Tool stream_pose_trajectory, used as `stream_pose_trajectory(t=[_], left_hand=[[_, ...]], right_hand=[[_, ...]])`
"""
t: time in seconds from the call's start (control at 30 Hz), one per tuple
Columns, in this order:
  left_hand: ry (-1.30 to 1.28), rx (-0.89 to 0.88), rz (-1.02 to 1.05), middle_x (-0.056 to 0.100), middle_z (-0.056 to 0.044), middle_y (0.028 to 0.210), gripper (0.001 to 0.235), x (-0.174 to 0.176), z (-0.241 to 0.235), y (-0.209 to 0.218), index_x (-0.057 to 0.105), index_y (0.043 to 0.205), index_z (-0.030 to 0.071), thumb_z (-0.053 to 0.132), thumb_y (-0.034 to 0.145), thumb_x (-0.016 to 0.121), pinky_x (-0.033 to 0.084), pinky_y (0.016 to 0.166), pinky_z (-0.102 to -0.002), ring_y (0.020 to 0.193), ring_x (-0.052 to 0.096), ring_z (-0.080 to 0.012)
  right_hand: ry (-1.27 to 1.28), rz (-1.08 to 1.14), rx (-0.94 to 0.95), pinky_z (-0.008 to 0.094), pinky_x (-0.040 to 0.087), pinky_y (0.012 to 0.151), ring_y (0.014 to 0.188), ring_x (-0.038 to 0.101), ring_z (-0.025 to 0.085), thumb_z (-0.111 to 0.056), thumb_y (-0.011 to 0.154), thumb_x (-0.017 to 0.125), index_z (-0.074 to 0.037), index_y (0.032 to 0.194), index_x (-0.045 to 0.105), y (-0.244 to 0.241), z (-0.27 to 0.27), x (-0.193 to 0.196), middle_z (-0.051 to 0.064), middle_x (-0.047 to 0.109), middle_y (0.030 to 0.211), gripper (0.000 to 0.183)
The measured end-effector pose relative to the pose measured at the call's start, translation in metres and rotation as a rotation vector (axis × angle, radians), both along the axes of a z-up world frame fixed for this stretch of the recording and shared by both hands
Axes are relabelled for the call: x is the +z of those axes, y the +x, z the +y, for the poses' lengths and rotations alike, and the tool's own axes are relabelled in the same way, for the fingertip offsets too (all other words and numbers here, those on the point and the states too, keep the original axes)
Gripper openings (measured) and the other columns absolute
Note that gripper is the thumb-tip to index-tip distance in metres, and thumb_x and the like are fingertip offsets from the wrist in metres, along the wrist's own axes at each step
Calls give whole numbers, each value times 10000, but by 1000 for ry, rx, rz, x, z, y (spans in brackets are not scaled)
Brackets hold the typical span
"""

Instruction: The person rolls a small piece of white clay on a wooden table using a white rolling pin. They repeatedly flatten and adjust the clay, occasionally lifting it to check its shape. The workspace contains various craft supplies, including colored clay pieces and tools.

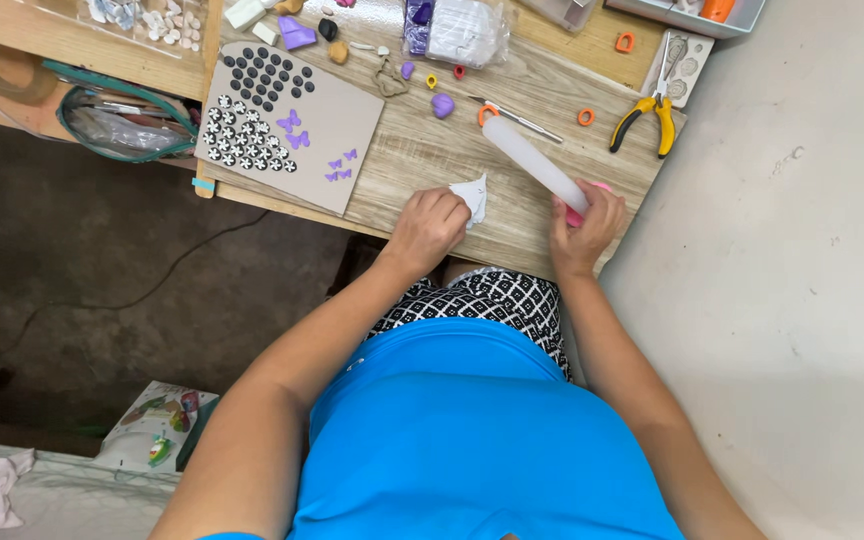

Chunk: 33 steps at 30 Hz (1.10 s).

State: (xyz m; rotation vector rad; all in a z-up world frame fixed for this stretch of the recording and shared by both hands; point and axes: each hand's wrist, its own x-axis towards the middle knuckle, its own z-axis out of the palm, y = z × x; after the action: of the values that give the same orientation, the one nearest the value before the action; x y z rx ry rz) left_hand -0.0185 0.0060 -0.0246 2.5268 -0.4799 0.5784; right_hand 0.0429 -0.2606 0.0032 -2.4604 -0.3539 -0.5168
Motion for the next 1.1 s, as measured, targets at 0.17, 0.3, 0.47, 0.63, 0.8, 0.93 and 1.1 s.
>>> stream_pose_trajectory(t=[0.17, 0.3, 0.47, 0.63, 0.8, 0.93, 1.1], left_hand=[[8, 12, 18, 618, -19, 940, 57, 13, 2, -5, 641, 936, 155, 196, 942, 602, 514, 846, -384, 1009, 633, -236], [-28, 32, 6, 669, -52, 1071, 145, 26, 3, -14, 691, 1035, 135, 249, 959, 643, 488, 920, -471, 1098, 625, -288], [90, 64, 11, 661, -46, 1269, 219, 36, 5, -26, 715, 1128, 150, 219, 959, 595, 444, 980, -543, 1220, 579, -316], [222, 64, 39, 645, -88, 1323, 244, 63, 0, -32, 716, 1166, 92, 121, 965, 582, 446, 987, -564, 1231, 586, -342], [229, 48, 234, 593, -122, 1327, 306, 51, -13, -37, 710, 1200, 21, 99, 924, 603, 445, 986, -592, 1232, 562, -368], [76, 49, 335, 550, -82, 1399, 302, 42, 2, -33, 746, 1173, 114, 164, 917, 594, 432, 983, -596, 1229, 557, -345], [-10, 257, 343, 630, -17, 1200, 348, 24, 11, -33, 714, 1191, 160, 260, 861, 761, 477, 939, -478, 1072, 631, -250]], right_hand=[[8, 0, 2, 533, 322, 1074, 989, 626, 353, -393, 979, 770, -54, 1161, 657, 4, 3, -7, 105, 643, 1059, 401], [14, -7, 7, 539, 343, 1059, 977, 625, 367, -367, 973, 781, -50, 1163, 660, 6, 9, -5, 113, 639, 1048, 389], [26, -4, 25, 536, 343, 1053, 967, 620, 364, -398, 984, 765, -43, 1157, 659, 7, 13, -3, 117, 639, 1048, 409], [45, -13, 61, 526, 366, 1032, 955, 627, 363, -382, 987, 758, -43, 1155, 654, 10, 15, -2, 116, 639, 1046, 392], [21, -6, 72, 525, 345, 1048, 971, 625, 346, -412, 981, 760, -47, 1158, 655, 10, 20, 2, 100, 644, 1060, 419], [9, -12, 54, 526, 338, 1054, 979, 623, 336, -426, 985, 749, -52, 1160, 652, 9, 17, 0, 93, 638, 1061, 424], [12, -19, 65, 528, 356, 1039, 969, 628, 354, -386, 980, 763, -43, 1160, 655, 8, 9, -1, 108, 638, 1050, 402]])
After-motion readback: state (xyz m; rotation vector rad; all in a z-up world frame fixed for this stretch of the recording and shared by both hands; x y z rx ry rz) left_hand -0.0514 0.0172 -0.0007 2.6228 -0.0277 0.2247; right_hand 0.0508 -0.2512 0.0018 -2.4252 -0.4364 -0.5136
